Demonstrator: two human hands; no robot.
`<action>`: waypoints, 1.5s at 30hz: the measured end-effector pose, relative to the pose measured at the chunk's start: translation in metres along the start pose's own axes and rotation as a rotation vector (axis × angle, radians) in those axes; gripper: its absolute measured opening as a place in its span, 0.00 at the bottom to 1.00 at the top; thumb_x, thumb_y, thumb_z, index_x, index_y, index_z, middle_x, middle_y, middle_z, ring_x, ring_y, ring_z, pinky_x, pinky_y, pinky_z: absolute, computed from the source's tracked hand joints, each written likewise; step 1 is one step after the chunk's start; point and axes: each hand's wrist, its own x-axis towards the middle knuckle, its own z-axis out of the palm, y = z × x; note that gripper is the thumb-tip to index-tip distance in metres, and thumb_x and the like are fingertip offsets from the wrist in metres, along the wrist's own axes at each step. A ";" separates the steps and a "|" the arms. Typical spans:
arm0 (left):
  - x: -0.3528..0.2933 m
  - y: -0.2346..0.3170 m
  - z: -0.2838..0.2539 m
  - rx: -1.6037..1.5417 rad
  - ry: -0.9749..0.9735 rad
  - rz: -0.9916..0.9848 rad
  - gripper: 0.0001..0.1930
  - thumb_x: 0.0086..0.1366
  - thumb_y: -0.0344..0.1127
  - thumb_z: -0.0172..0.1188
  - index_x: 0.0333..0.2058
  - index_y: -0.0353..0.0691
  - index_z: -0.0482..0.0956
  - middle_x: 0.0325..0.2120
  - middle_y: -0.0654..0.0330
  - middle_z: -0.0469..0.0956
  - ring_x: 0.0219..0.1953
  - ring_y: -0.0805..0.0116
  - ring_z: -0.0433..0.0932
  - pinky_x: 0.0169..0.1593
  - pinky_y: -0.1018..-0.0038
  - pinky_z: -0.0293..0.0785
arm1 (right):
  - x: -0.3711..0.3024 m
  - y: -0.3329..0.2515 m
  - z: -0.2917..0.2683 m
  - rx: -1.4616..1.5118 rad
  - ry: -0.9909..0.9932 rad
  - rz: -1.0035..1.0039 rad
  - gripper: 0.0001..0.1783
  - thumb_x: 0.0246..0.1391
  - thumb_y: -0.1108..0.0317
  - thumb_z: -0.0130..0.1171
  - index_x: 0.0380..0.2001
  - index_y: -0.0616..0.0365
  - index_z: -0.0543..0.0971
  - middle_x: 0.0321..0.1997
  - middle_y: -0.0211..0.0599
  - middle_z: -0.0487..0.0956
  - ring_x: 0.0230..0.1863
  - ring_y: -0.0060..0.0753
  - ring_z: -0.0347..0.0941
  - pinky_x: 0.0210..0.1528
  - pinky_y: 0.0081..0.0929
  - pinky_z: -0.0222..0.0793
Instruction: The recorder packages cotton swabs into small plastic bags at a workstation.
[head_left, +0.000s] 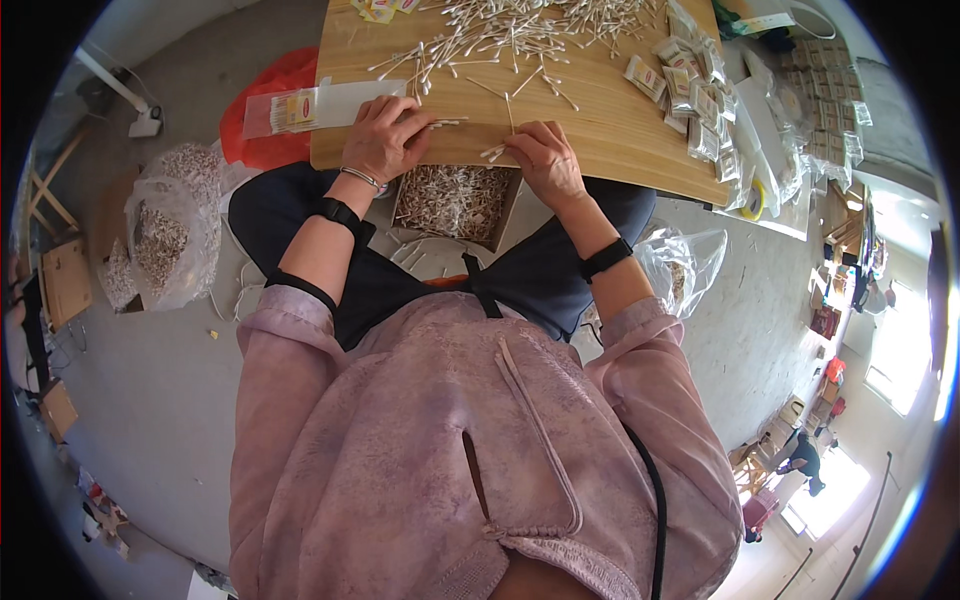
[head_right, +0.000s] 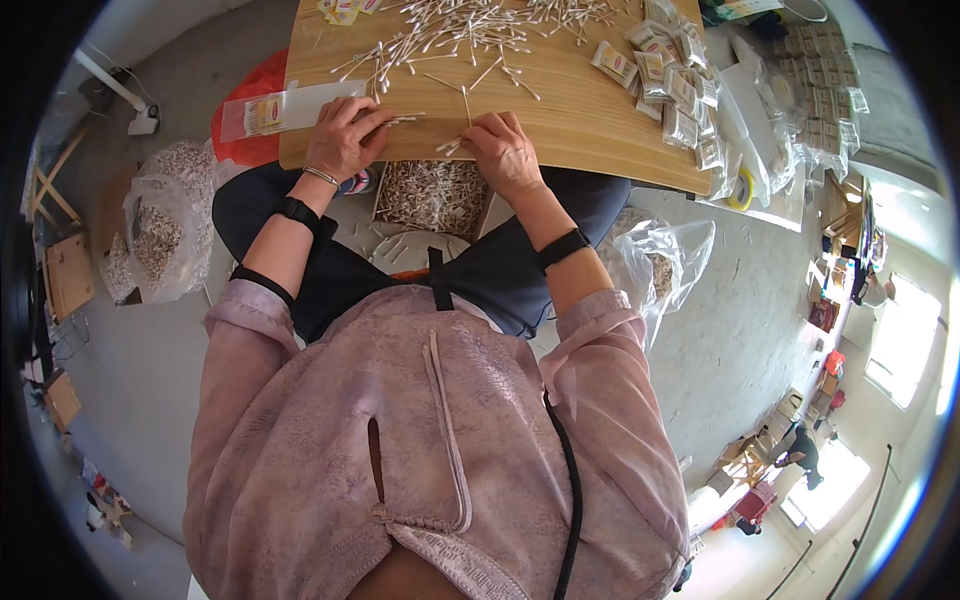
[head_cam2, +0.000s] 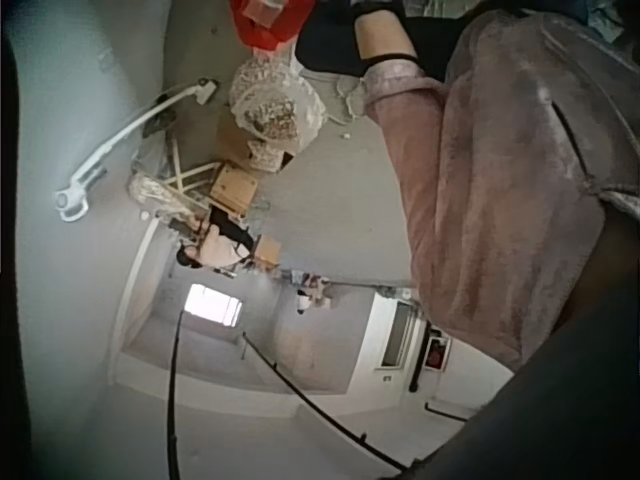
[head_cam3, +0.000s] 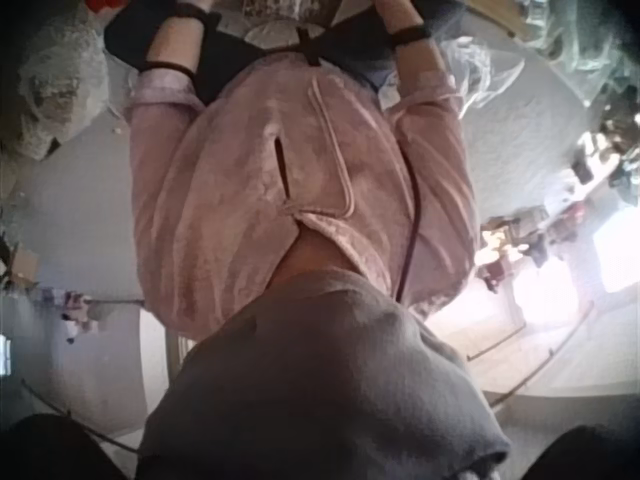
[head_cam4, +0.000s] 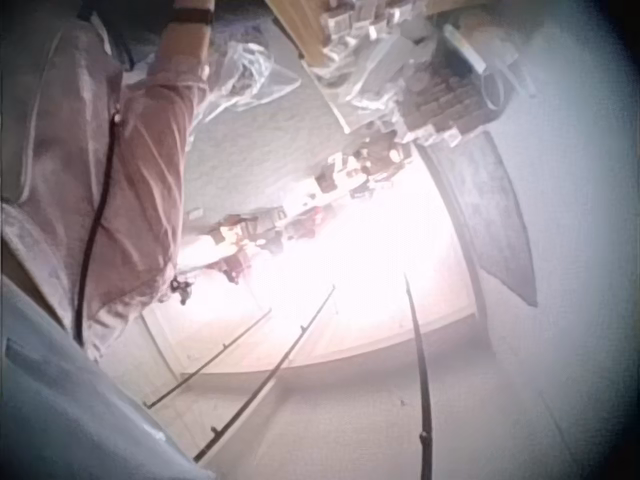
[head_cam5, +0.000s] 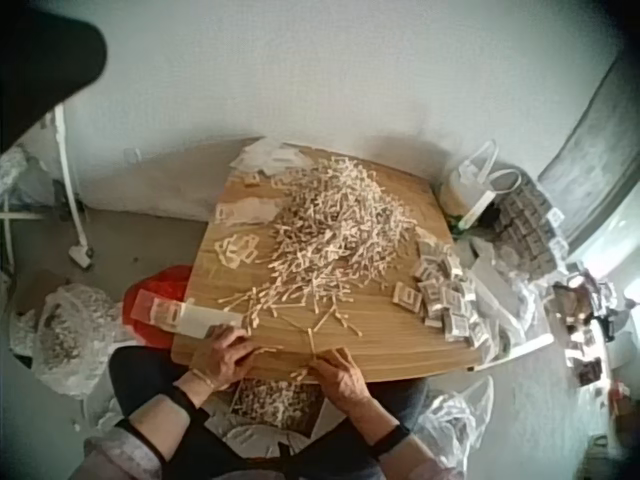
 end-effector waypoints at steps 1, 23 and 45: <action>0.000 0.000 0.000 0.000 0.001 0.002 0.09 0.51 0.35 0.61 0.34 0.50 0.82 0.34 0.67 0.73 0.39 0.66 0.73 0.47 0.67 0.69 | -0.001 -0.002 -0.002 -0.001 0.002 0.000 0.07 0.43 0.70 0.64 0.30 0.55 0.80 0.34 0.32 0.75 0.39 0.39 0.70 0.43 0.33 0.69; 0.000 -0.001 0.002 0.014 0.021 0.007 0.08 0.52 0.37 0.61 0.34 0.51 0.82 0.34 0.68 0.74 0.40 0.66 0.72 0.46 0.67 0.68 | -0.006 -0.018 -0.007 0.036 -0.172 0.120 0.09 0.42 0.64 0.65 0.30 0.50 0.80 0.34 0.30 0.72 0.42 0.37 0.69 0.41 0.34 0.71; 0.002 -0.001 0.002 0.011 0.028 0.013 0.07 0.52 0.37 0.60 0.32 0.52 0.82 0.34 0.68 0.73 0.40 0.66 0.72 0.46 0.67 0.69 | 0.015 -0.014 0.011 0.016 -0.076 0.392 0.10 0.45 0.63 0.63 0.32 0.53 0.78 0.35 0.35 0.74 0.42 0.42 0.71 0.42 0.37 0.70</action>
